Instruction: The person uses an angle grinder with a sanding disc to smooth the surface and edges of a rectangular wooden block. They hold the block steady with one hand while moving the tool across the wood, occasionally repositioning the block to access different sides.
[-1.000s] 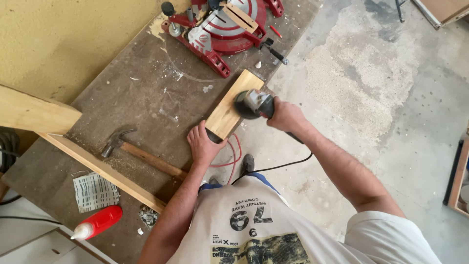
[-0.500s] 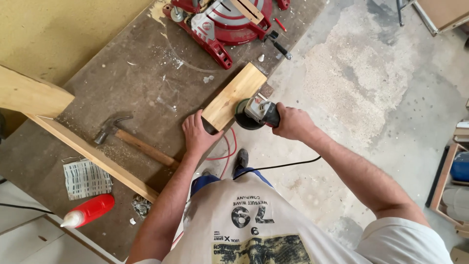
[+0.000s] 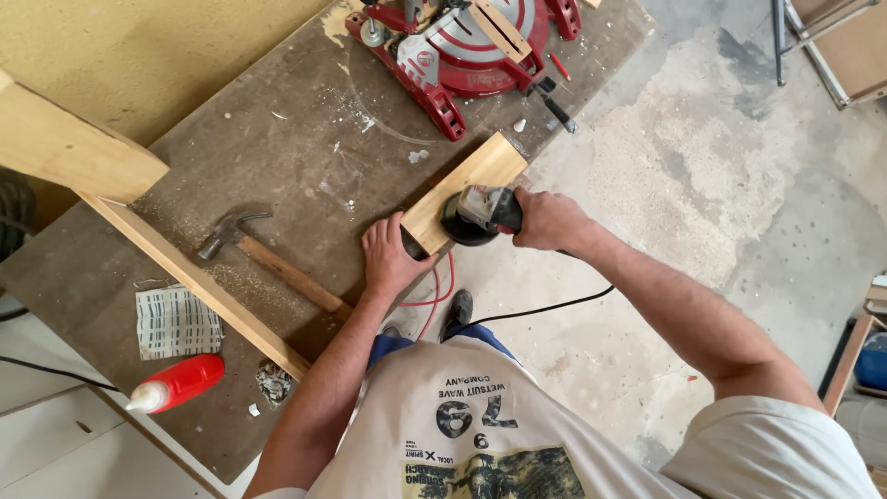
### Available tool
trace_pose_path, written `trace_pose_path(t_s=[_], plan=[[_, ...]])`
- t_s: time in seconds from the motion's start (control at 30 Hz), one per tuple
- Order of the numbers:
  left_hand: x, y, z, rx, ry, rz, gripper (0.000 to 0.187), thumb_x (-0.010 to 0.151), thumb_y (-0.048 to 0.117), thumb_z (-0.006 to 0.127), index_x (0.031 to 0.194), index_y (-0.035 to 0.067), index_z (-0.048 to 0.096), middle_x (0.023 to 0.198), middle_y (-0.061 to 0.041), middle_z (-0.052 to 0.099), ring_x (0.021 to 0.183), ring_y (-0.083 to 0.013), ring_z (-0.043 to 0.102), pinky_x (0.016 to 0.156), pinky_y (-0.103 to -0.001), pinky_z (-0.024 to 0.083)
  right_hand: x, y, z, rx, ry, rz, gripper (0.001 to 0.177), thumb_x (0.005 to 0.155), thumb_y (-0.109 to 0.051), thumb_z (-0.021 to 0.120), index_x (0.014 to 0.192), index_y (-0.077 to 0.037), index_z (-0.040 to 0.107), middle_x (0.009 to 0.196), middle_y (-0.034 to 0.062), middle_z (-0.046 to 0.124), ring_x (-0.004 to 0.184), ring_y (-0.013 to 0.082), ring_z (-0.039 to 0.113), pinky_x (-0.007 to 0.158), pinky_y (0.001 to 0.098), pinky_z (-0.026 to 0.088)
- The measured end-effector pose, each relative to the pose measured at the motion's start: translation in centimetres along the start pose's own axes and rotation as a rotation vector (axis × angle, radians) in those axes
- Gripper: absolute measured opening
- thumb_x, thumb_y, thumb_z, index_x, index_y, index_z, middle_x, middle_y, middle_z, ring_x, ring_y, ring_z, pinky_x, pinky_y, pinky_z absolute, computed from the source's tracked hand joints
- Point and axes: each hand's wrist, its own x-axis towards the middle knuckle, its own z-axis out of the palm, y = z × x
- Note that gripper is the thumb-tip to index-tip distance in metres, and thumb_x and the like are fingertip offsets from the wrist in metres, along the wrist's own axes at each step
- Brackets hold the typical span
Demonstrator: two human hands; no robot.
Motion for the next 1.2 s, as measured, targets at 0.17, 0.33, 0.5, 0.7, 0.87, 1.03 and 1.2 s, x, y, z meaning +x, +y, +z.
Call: trace_pose_path(t_s=[0.17,0.33,0.5,0.7,0.87,1.03,1.2], plan=[[-0.1,-0.2,0.3,-0.004,-0.001,-0.006,0.109,0.041,0.054,0.090,0.135,0.010,0.055,0.114,-0.011,0.057,0.112,-0.0317,0.059,0.101,-0.047,0.043,3.6,1.1,1.5,0.000,0.049,0.020,0.068,0.070,-0.048,0.070,0.127,-0.016,0.051,0.110,0.0206,0.073,0.105,0.0471,0.071,0.091,0.0570,0.058],[0.2,-0.2,0.2,0.009,0.000,0.001,0.107,0.043,0.053,0.088,0.135,0.010,0.055,0.112,-0.010,0.057,0.112,-0.0305,0.059,0.100,-0.047,0.044,2.9,0.1,0.0,-0.019,-0.001,0.002,0.065,0.069,-0.043,0.073,0.125,-0.017,0.055,0.110,0.0207,0.073,0.106,0.0470,0.071,0.091,0.0549,0.059],[0.1,-0.2,0.0,-0.002,0.005,0.011,0.106,0.043,0.052,0.088,0.134,0.009,0.055,0.111,-0.010,0.057,0.112,-0.0304,0.060,0.099,-0.047,0.044,2.3,-1.3,-1.3,0.024,0.029,0.014,0.065,0.072,-0.039,0.072,0.129,-0.013,0.052,0.114,0.0244,0.072,0.110,0.0491,0.069,0.094,0.0574,0.057],[0.1,-0.3,0.2,0.005,0.008,0.007,0.107,0.042,0.054,0.088,0.134,0.010,0.055,0.113,-0.010,0.057,0.113,-0.0300,0.059,0.101,-0.047,0.043,3.5,-0.3,-0.3,0.026,0.050,0.036,0.067,0.071,-0.042,0.072,0.129,-0.014,0.051,0.109,0.0228,0.072,0.105,0.0481,0.070,0.090,0.0564,0.058],[0.2,-0.4,0.3,0.006,0.021,0.014,0.109,0.040,0.054,0.089,0.134,0.010,0.055,0.113,-0.011,0.058,0.112,-0.0309,0.060,0.100,-0.048,0.044,3.3,-1.0,0.4,0.024,0.045,-0.014,0.065,0.069,-0.043,0.073,0.125,-0.017,0.054,0.108,0.0223,0.073,0.105,0.0476,0.071,0.089,0.0565,0.058],[0.1,-0.7,0.8,0.004,0.045,0.032,0.109,0.042,0.059,0.088,0.133,0.010,0.056,0.114,-0.010,0.058,0.112,-0.0307,0.060,0.101,-0.046,0.044,3.6,-1.0,1.0,0.036,0.079,0.015,0.066,0.070,-0.043,0.072,0.125,-0.015,0.051,0.107,0.0220,0.072,0.104,0.0475,0.071,0.088,0.0567,0.058],[-0.1,-0.6,0.4,0.011,0.037,0.025,0.109,0.040,0.056,0.089,0.132,0.009,0.056,0.111,-0.011,0.058,0.109,-0.0323,0.061,0.099,-0.047,0.045,-0.4,-2.3,0.0,0.026,0.000,-0.028,0.065,0.072,-0.035,0.070,0.131,-0.013,0.054,0.113,0.0230,0.072,0.107,0.0477,0.070,0.092,0.0549,0.058]])
